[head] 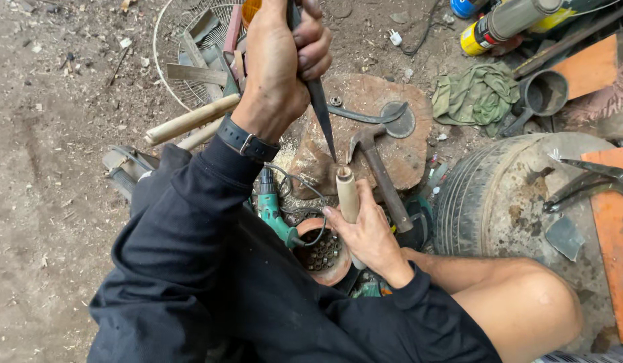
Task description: The person assembles a sickle by inserting a curved metal blade into a wooden handle. They use a hammer to secure the blade, a power drill to create a hole in the handle, and a chisel to shape the wood. The process is repeated for a second handle.
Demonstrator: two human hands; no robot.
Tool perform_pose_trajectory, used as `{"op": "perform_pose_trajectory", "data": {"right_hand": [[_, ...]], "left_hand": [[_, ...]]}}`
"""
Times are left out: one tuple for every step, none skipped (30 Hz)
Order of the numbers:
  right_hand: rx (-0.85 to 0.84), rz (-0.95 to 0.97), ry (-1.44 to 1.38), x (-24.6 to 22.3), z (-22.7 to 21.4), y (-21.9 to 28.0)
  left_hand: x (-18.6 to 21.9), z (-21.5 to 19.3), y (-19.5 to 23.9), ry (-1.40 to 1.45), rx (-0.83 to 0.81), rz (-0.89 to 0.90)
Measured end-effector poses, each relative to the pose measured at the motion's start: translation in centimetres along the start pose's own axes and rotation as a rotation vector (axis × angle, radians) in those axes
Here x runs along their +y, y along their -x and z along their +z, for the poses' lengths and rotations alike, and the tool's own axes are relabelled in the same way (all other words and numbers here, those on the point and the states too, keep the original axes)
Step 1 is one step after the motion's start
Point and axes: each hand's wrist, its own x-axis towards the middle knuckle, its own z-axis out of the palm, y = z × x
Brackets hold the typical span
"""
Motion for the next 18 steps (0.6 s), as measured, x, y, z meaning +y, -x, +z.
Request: {"op": "perform_pose_trajectory", "data": {"right_hand": [[-0.021,0.011,-0.005,0.0,0.0,0.0],[-0.041,0.023,-0.01,0.0,0.0,0.1],[-0.061,0.035,-0.016,0.0,0.0,0.1],[-0.063,0.046,-0.018,0.0,0.0,0.1],[-0.065,0.056,-0.02,-0.1,0.1,0.0],[-0.068,0.065,-0.022,-0.2,0.1,-0.1],[-0.067,0.053,-0.015,-0.3,0.2,-0.1],[-0.064,0.042,-0.008,-0.4,0.2,-0.2],[-0.062,0.031,0.0,-0.5,0.2,-0.2],[-0.067,0.04,-0.014,-0.5,0.2,-0.3],[-0.072,0.05,-0.028,-0.6,0.2,-0.3],[-0.078,0.059,-0.043,-0.7,0.1,-0.4],[-0.09,0.086,-0.069,-0.7,0.1,-0.4],[-0.102,0.112,-0.094,-0.7,0.2,-0.4],[-0.113,0.139,-0.12,-0.6,0.2,-0.4],[-0.113,0.14,-0.119,-0.6,0.2,-0.4],[-0.112,0.14,-0.117,-0.5,0.3,-0.4],[-0.111,0.14,-0.116,-0.4,0.3,-0.5]], "left_hand": [[0.0,0.0,0.1,-0.021,-0.012,0.02],[-0.1,0.0,0.1,-0.042,-0.025,0.038],[-0.1,0.1,0.2,-0.064,-0.038,0.057],[-0.1,0.2,0.4,-0.062,-0.044,0.058],[0.0,0.4,0.5,-0.06,-0.05,0.059],[0.0,0.5,0.7,-0.059,-0.055,0.061],[0.1,0.6,0.8,-0.059,-0.059,0.059],[0.0,0.7,0.9,-0.058,-0.064,0.057],[0.0,0.8,1.0,-0.057,-0.069,0.054],[0.0,0.9,1.1,-0.058,-0.073,0.053],[0.0,1.0,1.1,-0.058,-0.078,0.052],[0.0,1.1,1.1,-0.059,-0.082,0.051],[0.0,1.1,1.2,-0.048,-0.079,0.043],[0.0,1.2,1.3,-0.038,-0.076,0.035],[0.1,1.3,1.4,-0.027,-0.073,0.026],[0.0,1.4,1.4,-0.035,-0.067,0.026],[0.0,1.6,1.6,-0.043,-0.062,0.025],[-0.1,1.8,1.8,-0.051,-0.057,0.026]]}}
